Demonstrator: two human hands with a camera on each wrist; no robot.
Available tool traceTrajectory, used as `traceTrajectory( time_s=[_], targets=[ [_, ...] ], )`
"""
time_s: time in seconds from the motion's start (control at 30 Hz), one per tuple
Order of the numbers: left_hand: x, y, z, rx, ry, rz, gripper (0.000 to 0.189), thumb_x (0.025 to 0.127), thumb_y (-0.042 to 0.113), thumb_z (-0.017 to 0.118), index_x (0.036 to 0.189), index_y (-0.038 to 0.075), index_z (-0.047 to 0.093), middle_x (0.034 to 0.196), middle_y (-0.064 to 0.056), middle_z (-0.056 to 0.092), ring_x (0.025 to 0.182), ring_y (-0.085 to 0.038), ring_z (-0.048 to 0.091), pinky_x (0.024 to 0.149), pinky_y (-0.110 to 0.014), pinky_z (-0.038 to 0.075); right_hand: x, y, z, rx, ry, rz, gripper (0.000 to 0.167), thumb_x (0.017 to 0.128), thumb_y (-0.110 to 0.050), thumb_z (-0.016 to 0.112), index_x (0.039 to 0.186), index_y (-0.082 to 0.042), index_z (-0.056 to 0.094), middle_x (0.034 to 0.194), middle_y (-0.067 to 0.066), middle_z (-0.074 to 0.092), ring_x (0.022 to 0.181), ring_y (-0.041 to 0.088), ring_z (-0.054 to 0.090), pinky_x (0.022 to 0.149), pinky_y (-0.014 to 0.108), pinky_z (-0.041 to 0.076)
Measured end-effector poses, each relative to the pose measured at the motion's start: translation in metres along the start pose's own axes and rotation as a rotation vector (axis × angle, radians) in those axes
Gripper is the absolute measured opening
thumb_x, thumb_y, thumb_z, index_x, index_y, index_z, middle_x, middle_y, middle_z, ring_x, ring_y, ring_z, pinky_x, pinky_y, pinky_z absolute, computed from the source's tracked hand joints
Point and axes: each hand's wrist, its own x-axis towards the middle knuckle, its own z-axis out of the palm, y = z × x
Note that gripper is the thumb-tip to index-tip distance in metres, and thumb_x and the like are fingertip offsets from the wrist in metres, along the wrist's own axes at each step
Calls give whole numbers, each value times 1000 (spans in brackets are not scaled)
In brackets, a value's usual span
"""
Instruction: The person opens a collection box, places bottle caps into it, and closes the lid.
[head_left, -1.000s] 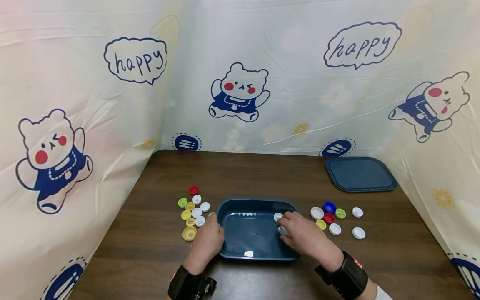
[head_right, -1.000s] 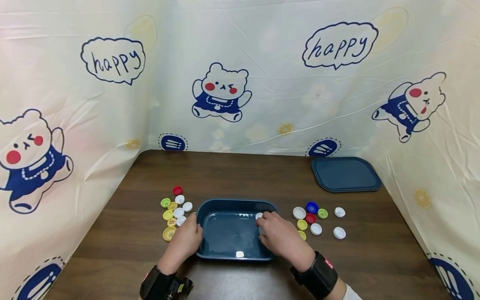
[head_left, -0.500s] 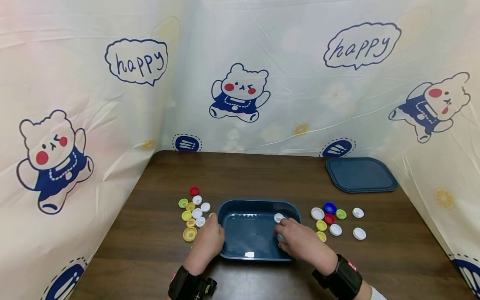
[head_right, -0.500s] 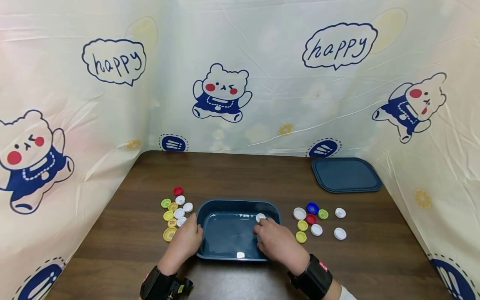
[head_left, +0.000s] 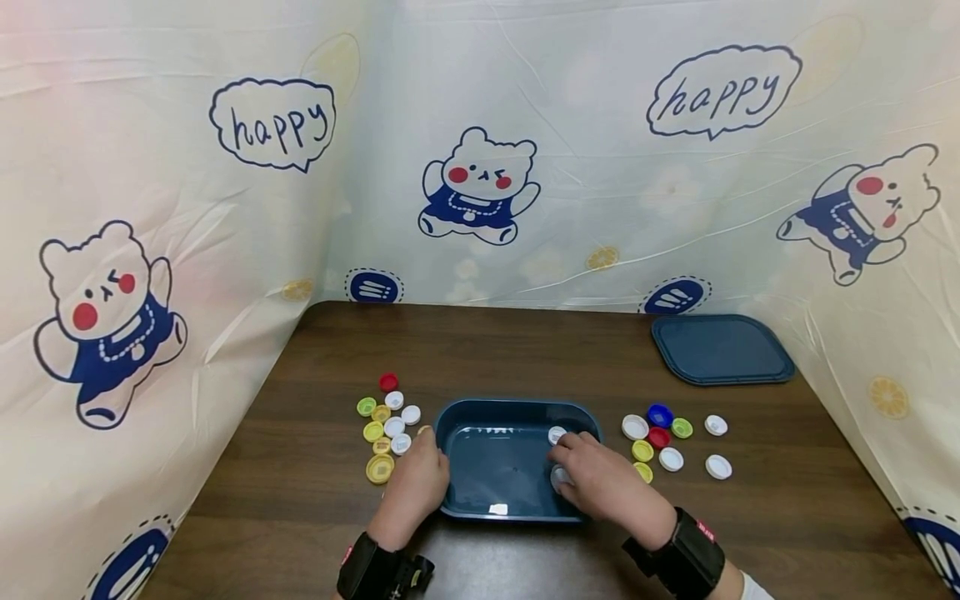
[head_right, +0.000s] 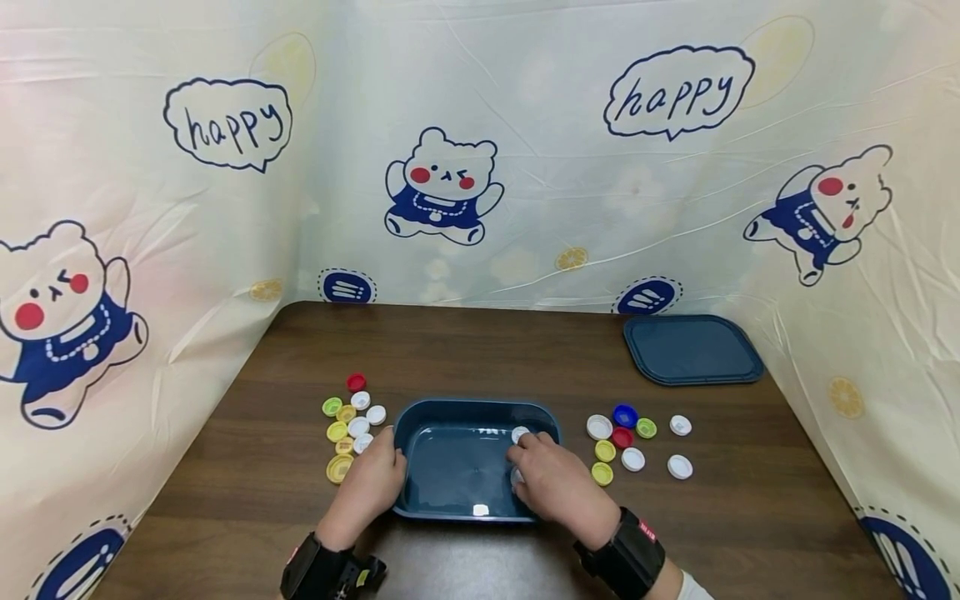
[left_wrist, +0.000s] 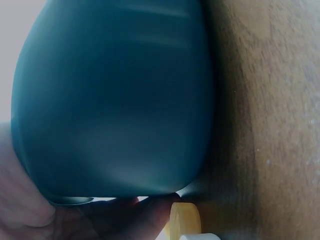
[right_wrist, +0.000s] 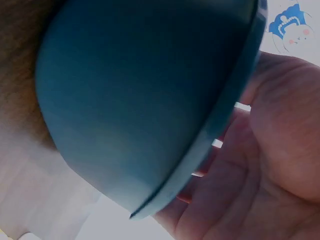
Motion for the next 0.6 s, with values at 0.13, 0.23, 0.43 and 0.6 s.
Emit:
traceTrajectory(
  time_s=[0.13,0.23,0.43,0.6],
  targets=[
    [-1,0,1,-5,-1,-11,24,99,4,52,117,-10,54,98,-15,59,82,-24,58,72,-44,52,1,0,-2,0,4,8,36,89,-23,78,121,-9,68,122,11,63,109,27,57,92,47,54],
    [-1,0,1,-9,-1,-12,24,99,4,52,118,-10,54,99,-16,59,83,-25,58,72,-44,52,0,1,-3,19,25,7,36,89,-22,78,122,-8,68,124,12,63,112,28,57,94,49,54],
    [-1,0,1,-11,-1,-14,26,98,3,51,120,-11,53,102,-17,60,85,-25,59,75,-45,53,-3,4,-11,33,153,1,36,89,-20,78,122,-6,69,124,13,64,116,30,58,95,48,53],
    [0,1,1,-13,1,-7,26,99,3,51,120,-11,54,101,-17,59,85,-25,59,74,-45,53,-6,13,-22,15,242,45,36,90,-22,77,122,-6,69,125,12,64,118,31,58,96,49,53]
  ],
)
